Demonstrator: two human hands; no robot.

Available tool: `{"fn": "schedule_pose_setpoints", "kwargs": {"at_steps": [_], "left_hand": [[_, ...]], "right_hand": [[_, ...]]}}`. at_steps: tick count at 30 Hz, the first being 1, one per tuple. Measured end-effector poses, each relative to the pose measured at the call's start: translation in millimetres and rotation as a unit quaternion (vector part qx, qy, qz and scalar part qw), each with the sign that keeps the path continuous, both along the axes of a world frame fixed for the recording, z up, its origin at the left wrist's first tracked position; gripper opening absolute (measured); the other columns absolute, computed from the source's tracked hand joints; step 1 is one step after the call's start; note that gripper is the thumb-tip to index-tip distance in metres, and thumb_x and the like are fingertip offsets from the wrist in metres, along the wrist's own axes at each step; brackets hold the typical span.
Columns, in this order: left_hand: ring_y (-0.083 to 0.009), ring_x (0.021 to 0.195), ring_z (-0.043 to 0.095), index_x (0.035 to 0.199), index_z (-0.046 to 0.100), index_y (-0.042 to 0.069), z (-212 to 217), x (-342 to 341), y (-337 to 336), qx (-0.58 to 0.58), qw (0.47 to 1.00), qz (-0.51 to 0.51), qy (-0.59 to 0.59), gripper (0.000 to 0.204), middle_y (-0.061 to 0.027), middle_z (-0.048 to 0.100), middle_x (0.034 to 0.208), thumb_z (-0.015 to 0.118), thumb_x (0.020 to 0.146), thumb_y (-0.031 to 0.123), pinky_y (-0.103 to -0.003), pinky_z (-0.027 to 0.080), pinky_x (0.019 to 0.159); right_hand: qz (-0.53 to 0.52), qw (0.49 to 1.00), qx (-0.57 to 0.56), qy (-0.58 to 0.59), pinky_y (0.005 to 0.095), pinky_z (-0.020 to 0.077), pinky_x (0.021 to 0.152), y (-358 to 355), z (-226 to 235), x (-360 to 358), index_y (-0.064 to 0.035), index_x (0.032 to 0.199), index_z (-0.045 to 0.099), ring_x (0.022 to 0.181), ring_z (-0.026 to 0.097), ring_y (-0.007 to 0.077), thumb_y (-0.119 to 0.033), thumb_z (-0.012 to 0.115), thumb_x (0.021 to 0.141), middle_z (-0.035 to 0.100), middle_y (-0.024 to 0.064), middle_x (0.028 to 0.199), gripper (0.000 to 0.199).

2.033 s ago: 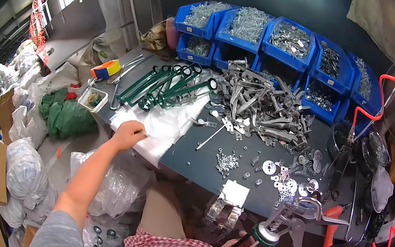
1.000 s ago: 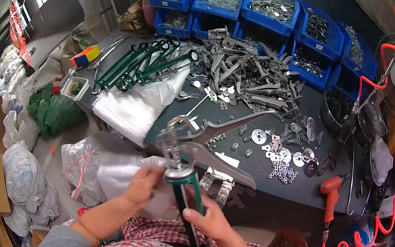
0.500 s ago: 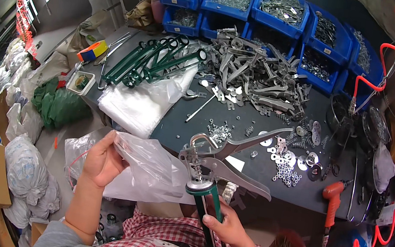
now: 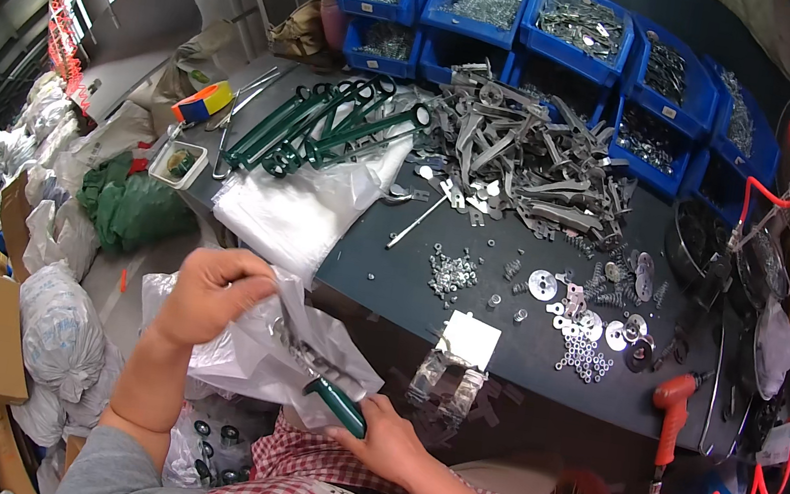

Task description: The person assembles small metal hardware components by hand, joining metal brackets with screws and washers, then tightening the screws with an electric screwdriver.

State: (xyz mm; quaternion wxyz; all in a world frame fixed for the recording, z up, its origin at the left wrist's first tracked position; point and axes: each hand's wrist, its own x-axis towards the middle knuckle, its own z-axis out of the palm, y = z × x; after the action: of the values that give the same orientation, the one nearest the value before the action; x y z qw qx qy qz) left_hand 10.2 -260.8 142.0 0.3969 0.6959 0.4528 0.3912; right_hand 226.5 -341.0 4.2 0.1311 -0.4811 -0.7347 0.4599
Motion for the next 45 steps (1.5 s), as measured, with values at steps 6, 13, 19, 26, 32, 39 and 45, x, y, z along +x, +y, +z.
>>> {"fn": "schedule_pose_setpoints", "kwargs": {"at_steps": [6, 13, 19, 26, 32, 39, 45], "left_hand": [[-0.0167, 0.050, 0.049, 0.078, 0.059, 0.010, -55.4, 60.4, -41.4, 0.408, 0.874, -0.172, 0.198, 0.017, -0.0012, 0.048, 0.057, 0.061, 0.061, 0.012, -0.031, 0.039, 0.045], [-0.0214, 0.078, 0.057, 0.100, 0.058, 0.008, -47.1, 51.2, -62.8, 0.431, 0.879, -0.042, 0.201, 0.033, -0.0083, 0.058, 0.083, 0.065, 0.069, 0.015, -0.033, 0.044, 0.070], [-0.0223, 0.080, 0.058, 0.100, 0.060, 0.007, -65.3, 55.8, -3.5, 0.513, 0.813, 0.208, 0.179, 0.034, -0.0056, 0.059, 0.086, 0.060, 0.067, 0.008, -0.033, 0.041, 0.071], [-0.0245, 0.066, 0.054, 0.072, 0.058, 0.006, -75.2, 60.2, -17.2, 0.389, 0.894, -0.004, 0.222, 0.013, -0.0063, 0.055, 0.068, 0.054, 0.059, 0.008, -0.036, 0.041, 0.062], [-0.0255, 0.098, 0.052, 0.091, 0.057, 0.004, -138.3, 34.9, -85.8, 0.052, 0.789, -0.523, 0.318, 0.027, -0.0093, 0.057, 0.096, 0.058, 0.071, 0.021, -0.036, 0.042, 0.082], [-0.0216, 0.121, 0.037, 0.129, 0.036, 0.003, -104.4, 61.8, -36.4, -0.283, 0.910, -0.114, -0.280, 0.065, -0.0120, 0.039, 0.131, 0.068, 0.074, 0.016, -0.036, 0.029, 0.101], [-0.0168, 0.101, 0.050, 0.122, 0.041, 0.000, -125.0, 38.2, -74.9, -0.264, 0.865, 0.206, -0.374, 0.057, -0.0068, 0.053, 0.110, 0.068, 0.073, 0.010, -0.032, 0.039, 0.089]], "right_hand": [[0.003, 0.997, 0.017, -0.073, 0.0409, 0.0470, 0.076, 28.6, -9.9, -16.8, -0.0003, 0.110, 0.050, 0.083, 0.057, 0.0394, -0.038, 0.060, 0.079, 0.048, 0.0236, 0.110, 0.050], [-0.122, 0.885, -0.229, 0.387, 0.0292, 0.0461, 0.075, 25.0, -10.3, 8.0, -0.0005, 0.119, 0.047, 0.091, 0.053, 0.0153, -0.018, 0.053, 0.087, 0.055, 0.0069, 0.106, 0.037], [-0.123, 0.888, -0.167, 0.411, 0.0313, 0.0453, 0.085, 22.7, 9.8, 11.8, -0.0029, 0.125, 0.042, 0.103, 0.051, 0.0190, -0.014, 0.062, 0.081, 0.050, 0.0104, 0.118, 0.050], [-0.279, 0.678, -0.320, 0.600, 0.0350, 0.0429, 0.090, -5.0, -53.5, 40.8, 0.0004, 0.125, 0.041, 0.107, 0.050, 0.0215, -0.009, 0.064, 0.078, 0.049, 0.0106, 0.121, 0.054], [-0.095, 0.888, -0.136, 0.429, 0.0352, 0.0429, 0.089, -46.2, -24.9, 83.2, 0.0008, 0.122, 0.043, 0.104, 0.052, 0.0214, -0.012, 0.068, 0.075, 0.052, 0.0094, 0.116, 0.054], [-0.063, 0.895, -0.198, 0.394, 0.0337, 0.0424, 0.087, -35.3, -12.9, 64.2, 0.0006, 0.117, 0.047, 0.100, 0.052, 0.0167, -0.012, 0.072, 0.070, 0.053, 0.0087, 0.113, 0.055], [-0.012, 0.936, -0.207, 0.285, 0.0350, 0.0449, 0.083, -28.9, -8.7, 69.5, 0.0042, 0.117, 0.049, 0.099, 0.054, 0.0215, -0.035, 0.064, 0.078, 0.053, 0.0116, 0.111, 0.057]]}}
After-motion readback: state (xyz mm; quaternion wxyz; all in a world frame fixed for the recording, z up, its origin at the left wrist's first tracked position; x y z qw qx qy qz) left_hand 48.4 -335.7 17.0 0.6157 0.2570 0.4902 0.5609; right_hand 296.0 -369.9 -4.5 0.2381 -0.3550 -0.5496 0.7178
